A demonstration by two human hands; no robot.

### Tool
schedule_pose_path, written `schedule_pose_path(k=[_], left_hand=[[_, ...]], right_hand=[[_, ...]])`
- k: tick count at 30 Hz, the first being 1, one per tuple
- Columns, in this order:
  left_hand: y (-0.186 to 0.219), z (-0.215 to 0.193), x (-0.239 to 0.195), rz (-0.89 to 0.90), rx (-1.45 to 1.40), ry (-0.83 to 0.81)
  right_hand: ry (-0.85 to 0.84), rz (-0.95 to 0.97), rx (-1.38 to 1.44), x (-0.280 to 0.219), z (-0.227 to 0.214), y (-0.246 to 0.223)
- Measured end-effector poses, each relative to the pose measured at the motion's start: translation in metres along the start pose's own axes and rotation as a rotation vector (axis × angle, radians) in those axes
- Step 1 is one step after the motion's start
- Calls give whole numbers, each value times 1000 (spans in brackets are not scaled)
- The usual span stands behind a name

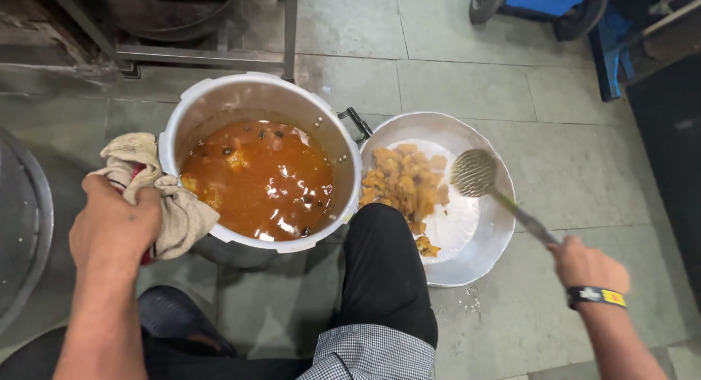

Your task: The person scoops cooked chicken curry from a white pressure cooker into a large metal tray using a slotted spoon. The person holds the cooker with a cloth in the left hand and repeatedly transfers solid pieces of chicken from the sauce into the tray.

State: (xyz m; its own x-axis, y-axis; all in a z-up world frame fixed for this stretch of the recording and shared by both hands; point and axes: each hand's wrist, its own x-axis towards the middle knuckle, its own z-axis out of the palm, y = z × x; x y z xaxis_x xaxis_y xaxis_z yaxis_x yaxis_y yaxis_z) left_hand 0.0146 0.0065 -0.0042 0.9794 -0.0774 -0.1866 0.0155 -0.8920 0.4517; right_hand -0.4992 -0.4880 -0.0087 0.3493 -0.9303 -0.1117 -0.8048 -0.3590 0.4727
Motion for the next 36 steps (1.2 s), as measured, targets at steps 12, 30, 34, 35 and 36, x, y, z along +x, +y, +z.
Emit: schedule_pose_path(k=[12, 30, 34, 35, 36], left_hand=[[-1, 16, 6, -22, -54, 45], [32, 2, -17, -73, -201, 54], [30, 4, -20, -68, -207, 53], [30, 3, -22, -70, -216, 43], [30, 1, -23, -70, -223, 32]], right_hand=[[407, -308, 177, 20, -127, -76], [512, -934, -63, 10, -256, -347], [362, -913, -163, 13, -245, -370], [349, -944, -216, 19, -237, -376], [335, -974, -268, 25, -230, -383]])
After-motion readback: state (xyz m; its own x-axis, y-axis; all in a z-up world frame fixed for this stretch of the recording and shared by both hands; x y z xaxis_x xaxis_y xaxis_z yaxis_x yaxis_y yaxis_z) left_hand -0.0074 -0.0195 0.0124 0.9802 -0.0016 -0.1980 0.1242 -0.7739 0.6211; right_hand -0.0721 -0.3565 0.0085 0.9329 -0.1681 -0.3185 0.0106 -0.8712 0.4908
